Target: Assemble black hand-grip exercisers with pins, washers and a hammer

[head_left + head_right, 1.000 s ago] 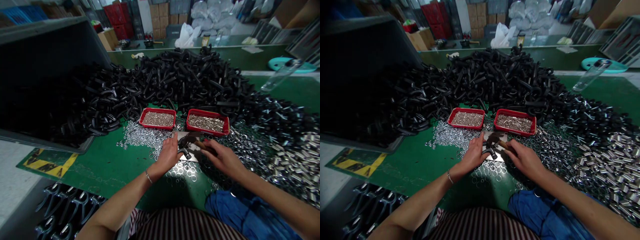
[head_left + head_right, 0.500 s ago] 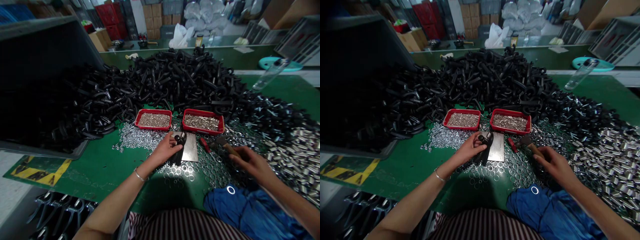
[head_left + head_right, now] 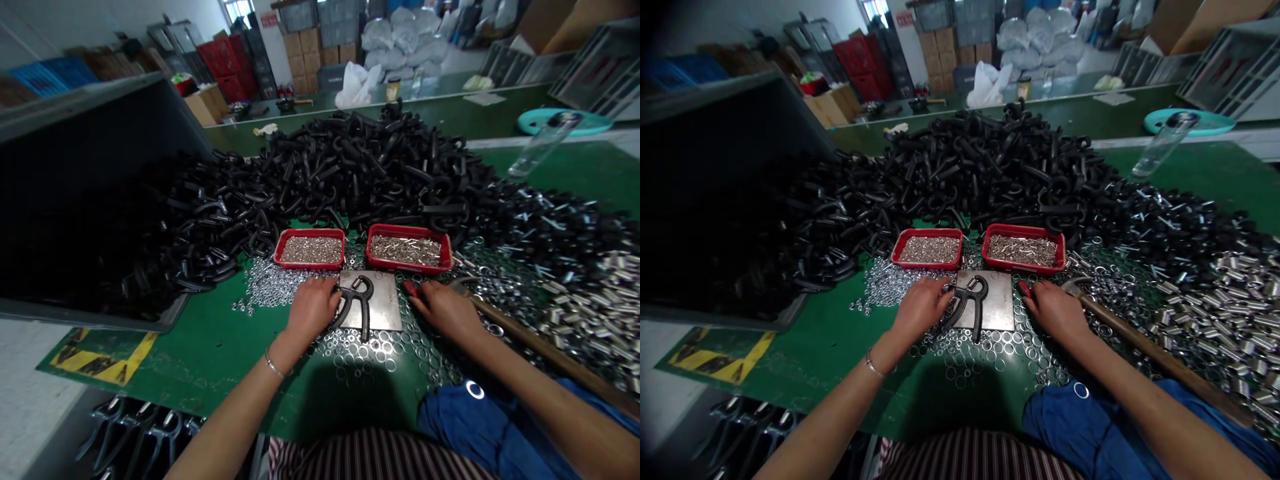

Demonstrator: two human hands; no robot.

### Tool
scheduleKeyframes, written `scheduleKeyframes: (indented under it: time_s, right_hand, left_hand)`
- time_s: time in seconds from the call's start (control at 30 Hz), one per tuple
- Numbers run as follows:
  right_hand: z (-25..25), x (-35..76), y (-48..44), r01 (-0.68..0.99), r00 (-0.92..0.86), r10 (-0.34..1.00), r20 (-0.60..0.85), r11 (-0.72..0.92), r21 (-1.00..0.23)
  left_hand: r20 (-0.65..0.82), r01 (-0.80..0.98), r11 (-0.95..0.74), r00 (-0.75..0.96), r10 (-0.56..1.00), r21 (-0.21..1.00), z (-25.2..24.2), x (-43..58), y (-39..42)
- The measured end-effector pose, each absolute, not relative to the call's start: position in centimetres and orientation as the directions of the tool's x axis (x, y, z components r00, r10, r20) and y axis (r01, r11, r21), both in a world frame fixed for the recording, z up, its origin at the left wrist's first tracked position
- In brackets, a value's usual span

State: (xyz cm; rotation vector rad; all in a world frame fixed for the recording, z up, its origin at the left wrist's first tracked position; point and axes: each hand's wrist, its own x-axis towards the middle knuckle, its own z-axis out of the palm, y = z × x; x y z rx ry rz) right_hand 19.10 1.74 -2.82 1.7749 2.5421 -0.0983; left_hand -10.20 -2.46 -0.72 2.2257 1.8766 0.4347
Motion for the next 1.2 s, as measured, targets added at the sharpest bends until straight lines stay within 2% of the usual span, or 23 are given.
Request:
scheduleKeyframes:
  time_s: [0.1, 0.17, 0.27, 0.33, 0.4, 0.47, 0.53, 0.63, 1.0, 1.2]
  right_hand:
    - [-2.3, 19.9, 2.2, 0.949, -0.313, 0.94, -0.136, 0.305, -0.077]
    - [-1.6, 20.5, 2.6, 0.931, -0.325, 0.938, -0.122, 0.295, -0.216]
    - [-0.5, 20.6, 3.2, 0.822, -0.348, 0.937, -0.016, 0.296, -0.487]
    - [0.1, 19.6, 3.4, 0.696, -0.336, 0.942, 0.009, 0.255, -0.671]
    - [0.3, 17.7, 3.3, 0.495, -0.317, 0.948, -0.004, 0.162, -0.854]
    - [-0.1, 15.6, 3.0, 0.265, -0.288, 0.958, -0.004, 0.076, -0.961]
    - [-1.1, 13.5, 2.7, 0.114, -0.239, 0.971, 0.022, 0.051, -0.992]
    - [-2.9, 11.4, 2.4, 0.041, -0.191, 0.98, 0.05, 0.059, -0.997]
    - [-4.9, 10.4, 2.8, 0.012, -0.196, 0.98, 0.02, 0.023, -1.0]
    - [-4.7, 10.6, 2.4, 0.081, -0.196, 0.981, 0.005, 0.021, -0.996]
  left_hand:
    - [0.089, 0.803, -0.347, 0.35, 0.933, 0.484, -1.8, -11.5, -1.4]
    - [0.093, 0.736, -0.367, 0.386, 0.918, 0.569, -2.9, -11.6, -0.8]
    - [0.099, 0.725, -0.316, 0.326, 0.94, 0.612, -3.9, -10.8, -0.7]
    - [0.113, 0.723, -0.3, 0.297, 0.948, 0.622, -4.1, -10.0, -1.1]
    - [0.129, 0.715, -0.29, 0.272, 0.954, 0.636, -4.0, -9.4, -1.7]
    - [0.136, 0.706, -0.27, 0.242, 0.961, 0.655, -4.0, -8.9, -2.3]
    - [0.138, 0.704, -0.24, 0.199, 0.97, 0.668, -4.2, -8.4, -2.9]
    - [0.135, 0.714, -0.187, 0.13, 0.982, 0.675, -4.7, -8.0, -3.3]
    - [0.125, 0.672, -0.173, 0.119, 0.985, 0.72, -5.2, -7.9, -3.1]
    - [0.124, 0.67, -0.171, 0.118, 0.985, 0.723, -5.4, -7.9, -3.2]
